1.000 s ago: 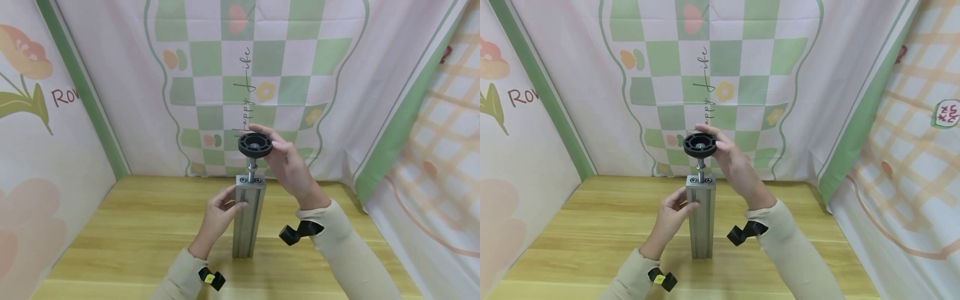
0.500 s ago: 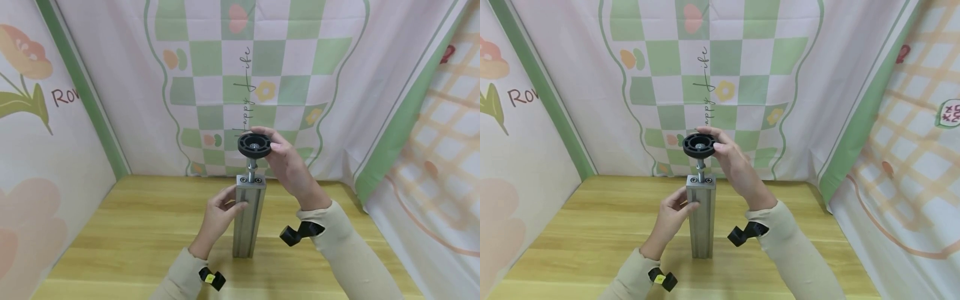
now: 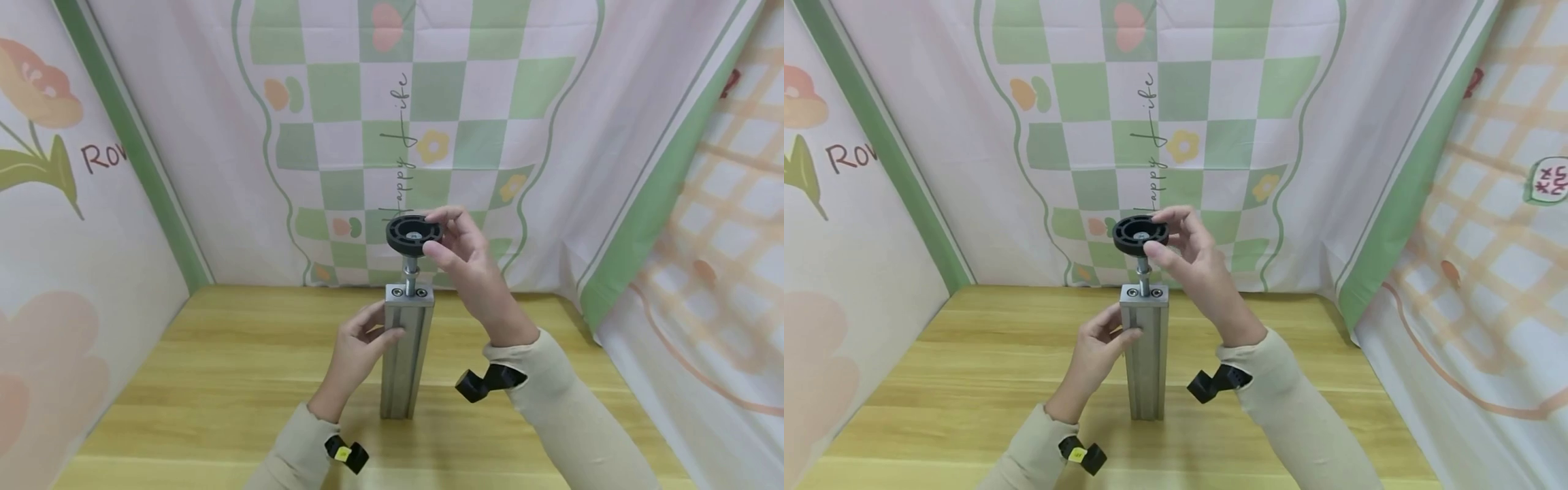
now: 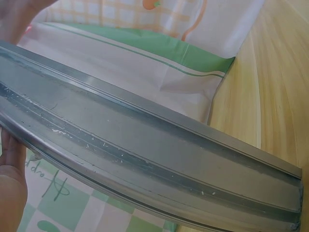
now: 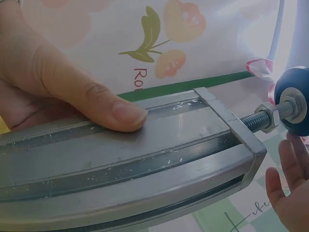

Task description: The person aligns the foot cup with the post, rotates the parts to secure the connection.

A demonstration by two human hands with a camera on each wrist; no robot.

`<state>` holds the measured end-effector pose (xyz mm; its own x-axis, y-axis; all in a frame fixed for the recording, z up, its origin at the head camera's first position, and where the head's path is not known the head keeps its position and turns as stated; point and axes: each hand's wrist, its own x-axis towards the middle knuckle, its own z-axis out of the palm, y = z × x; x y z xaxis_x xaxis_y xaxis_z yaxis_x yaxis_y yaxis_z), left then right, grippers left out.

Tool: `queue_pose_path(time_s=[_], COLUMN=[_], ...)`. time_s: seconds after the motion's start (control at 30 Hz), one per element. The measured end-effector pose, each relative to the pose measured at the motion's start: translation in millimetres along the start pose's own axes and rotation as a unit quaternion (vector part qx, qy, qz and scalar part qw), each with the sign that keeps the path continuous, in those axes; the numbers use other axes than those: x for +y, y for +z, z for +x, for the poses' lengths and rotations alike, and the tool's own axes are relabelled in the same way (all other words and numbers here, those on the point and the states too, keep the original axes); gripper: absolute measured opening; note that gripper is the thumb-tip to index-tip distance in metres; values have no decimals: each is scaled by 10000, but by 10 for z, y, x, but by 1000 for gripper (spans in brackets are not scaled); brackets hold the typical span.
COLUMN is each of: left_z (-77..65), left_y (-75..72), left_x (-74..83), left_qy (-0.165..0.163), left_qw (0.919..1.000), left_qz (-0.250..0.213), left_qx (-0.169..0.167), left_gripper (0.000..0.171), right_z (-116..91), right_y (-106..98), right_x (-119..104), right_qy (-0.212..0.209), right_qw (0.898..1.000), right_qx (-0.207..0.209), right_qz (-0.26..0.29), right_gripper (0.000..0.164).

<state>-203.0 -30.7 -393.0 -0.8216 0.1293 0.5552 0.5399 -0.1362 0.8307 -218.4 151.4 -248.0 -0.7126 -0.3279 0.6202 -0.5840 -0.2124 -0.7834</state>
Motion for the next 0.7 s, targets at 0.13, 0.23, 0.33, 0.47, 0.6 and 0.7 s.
queue_pose_path(time_s=[0.13, 0.23, 0.33, 0.47, 0.6, 0.7], left_z=[5, 7, 7, 9, 8, 3], left_y=[1, 0, -2, -5, -8, -7], left_x=[8, 10, 12, 13, 7, 0], left_qy=[-6, -12, -17, 5, 42, 49], left_qw=[10000, 10000, 10000, 10000, 9999, 9999], left_qz=[-15, -23, -41, -72, -117, -136], left_qx=[5, 2, -3, -5, -23, -34], left_gripper=[43, 43, 43, 43, 44, 44], right_z=[10, 18, 36, 62, 62, 57], right_y=[10, 23, 39, 58, 59, 54], right_x=[6, -2, -23, -52, -64, -63], right_qy=[-131, -203, -248, -261, -253, -213], right_qw=[9998, 9993, 9989, 9974, 9958, 9960], right_qx=[113, 63, -211, -677, -871, -857], right_qz=[-38, -303, -348, -27, 115, 132], right_gripper=[49, 54, 51, 56, 55, 53])
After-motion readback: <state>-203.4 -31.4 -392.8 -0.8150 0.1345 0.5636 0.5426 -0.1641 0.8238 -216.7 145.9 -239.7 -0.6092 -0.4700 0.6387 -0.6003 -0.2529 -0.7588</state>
